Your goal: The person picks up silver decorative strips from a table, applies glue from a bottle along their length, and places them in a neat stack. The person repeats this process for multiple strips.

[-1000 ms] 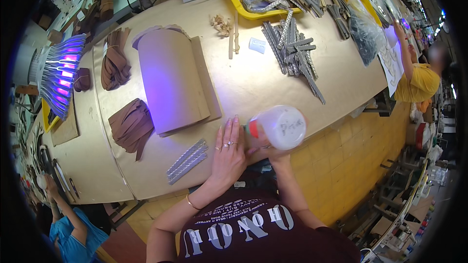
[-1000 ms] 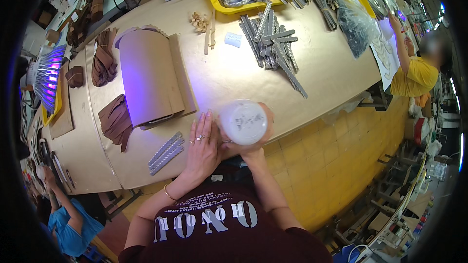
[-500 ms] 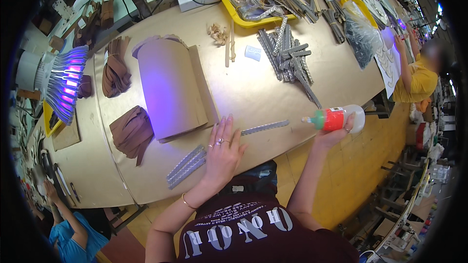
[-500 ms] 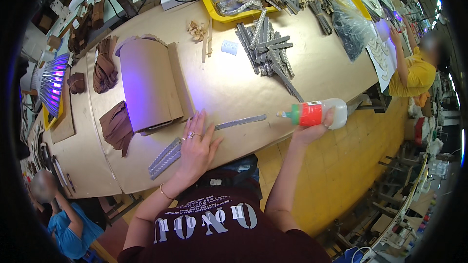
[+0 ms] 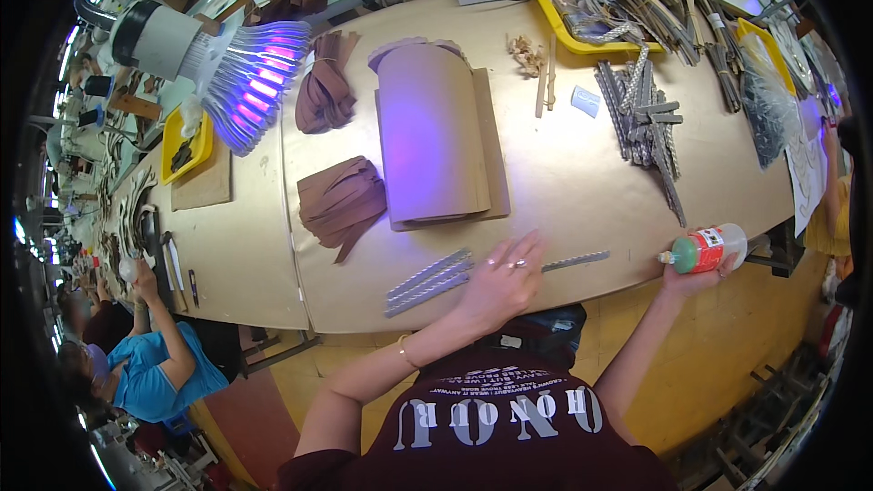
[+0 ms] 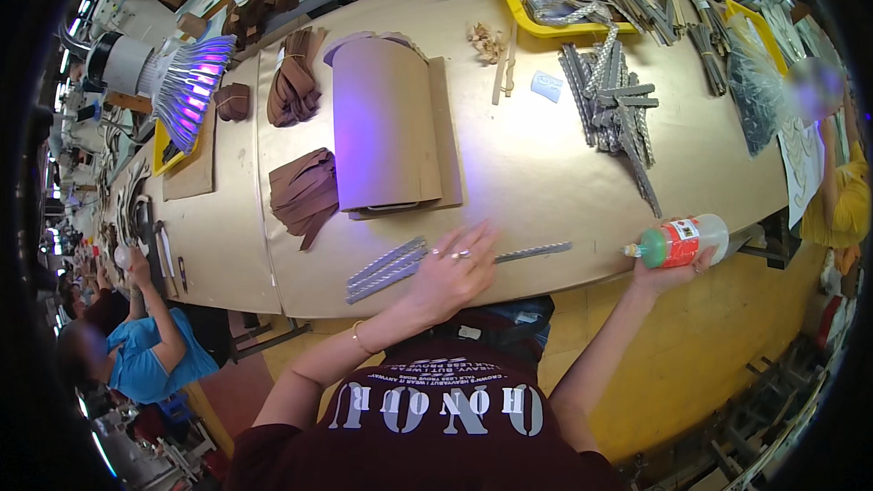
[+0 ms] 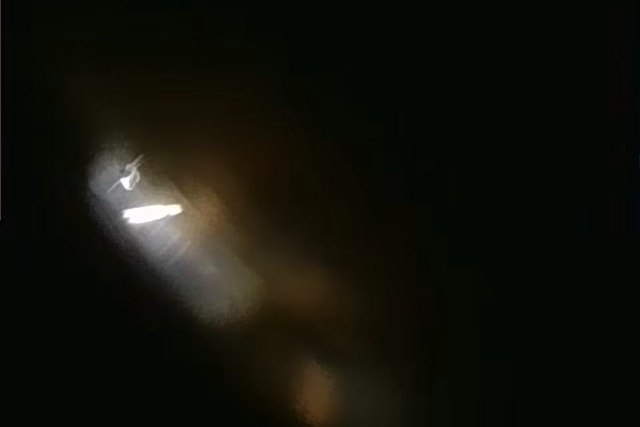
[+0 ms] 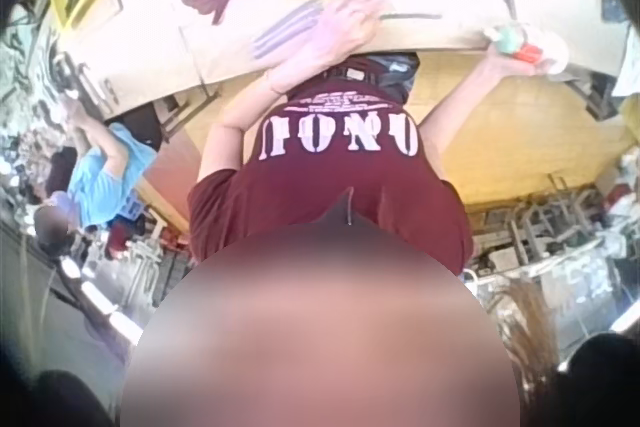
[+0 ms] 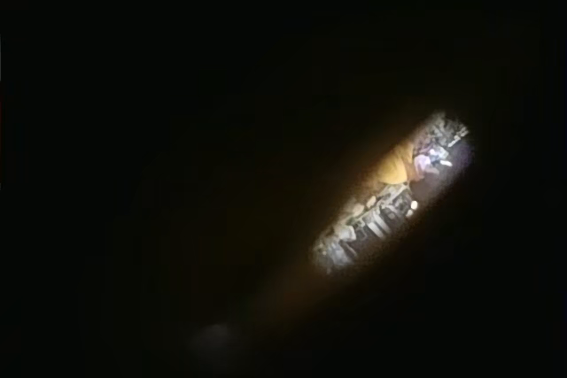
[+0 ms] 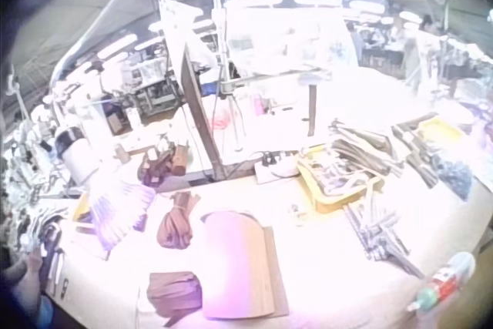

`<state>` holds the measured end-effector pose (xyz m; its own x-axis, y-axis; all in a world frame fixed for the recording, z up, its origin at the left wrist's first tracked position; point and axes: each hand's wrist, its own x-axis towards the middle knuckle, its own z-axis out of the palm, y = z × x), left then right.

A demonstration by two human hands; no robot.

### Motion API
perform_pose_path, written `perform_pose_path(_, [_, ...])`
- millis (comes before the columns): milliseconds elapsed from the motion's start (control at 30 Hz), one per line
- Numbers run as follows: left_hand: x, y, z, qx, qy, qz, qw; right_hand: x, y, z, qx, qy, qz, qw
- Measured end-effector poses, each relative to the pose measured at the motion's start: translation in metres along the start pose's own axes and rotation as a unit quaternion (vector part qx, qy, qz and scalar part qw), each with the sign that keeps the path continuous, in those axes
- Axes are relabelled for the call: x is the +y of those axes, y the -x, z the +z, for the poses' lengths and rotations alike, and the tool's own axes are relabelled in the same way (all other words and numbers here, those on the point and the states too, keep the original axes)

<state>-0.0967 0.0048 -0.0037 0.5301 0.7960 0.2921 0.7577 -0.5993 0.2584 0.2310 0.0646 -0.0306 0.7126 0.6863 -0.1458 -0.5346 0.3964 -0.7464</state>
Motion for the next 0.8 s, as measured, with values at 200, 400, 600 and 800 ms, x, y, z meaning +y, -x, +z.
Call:
perform_pose_path(200, [-0.048, 0.061, -0.055, 0.07, -0.078, -0.123, 0.987, 0.0, -0.004, -0.008, -0.01, -0.042, 0.026, 0.999])
perform_pose_path(400, [-0.076, 0.101, -0.071, 0.024, -0.16, -0.172, 0.972, 0.002, -0.005, -0.012, -0.033, -0.059, 0.038, 0.997])
perform_pose_path(600, [-0.059, 0.081, -0.077, 0.076, -0.107, -0.202, 0.971, 0.003, -0.003, -0.011, -0.037, -0.058, 0.051, 0.996])
perform_pose_path(800, [-0.022, -0.031, -0.032, 0.09, 0.169, -0.087, 0.978, 0.004, 0.005, -0.003, -0.024, -0.077, 0.05, 0.996])
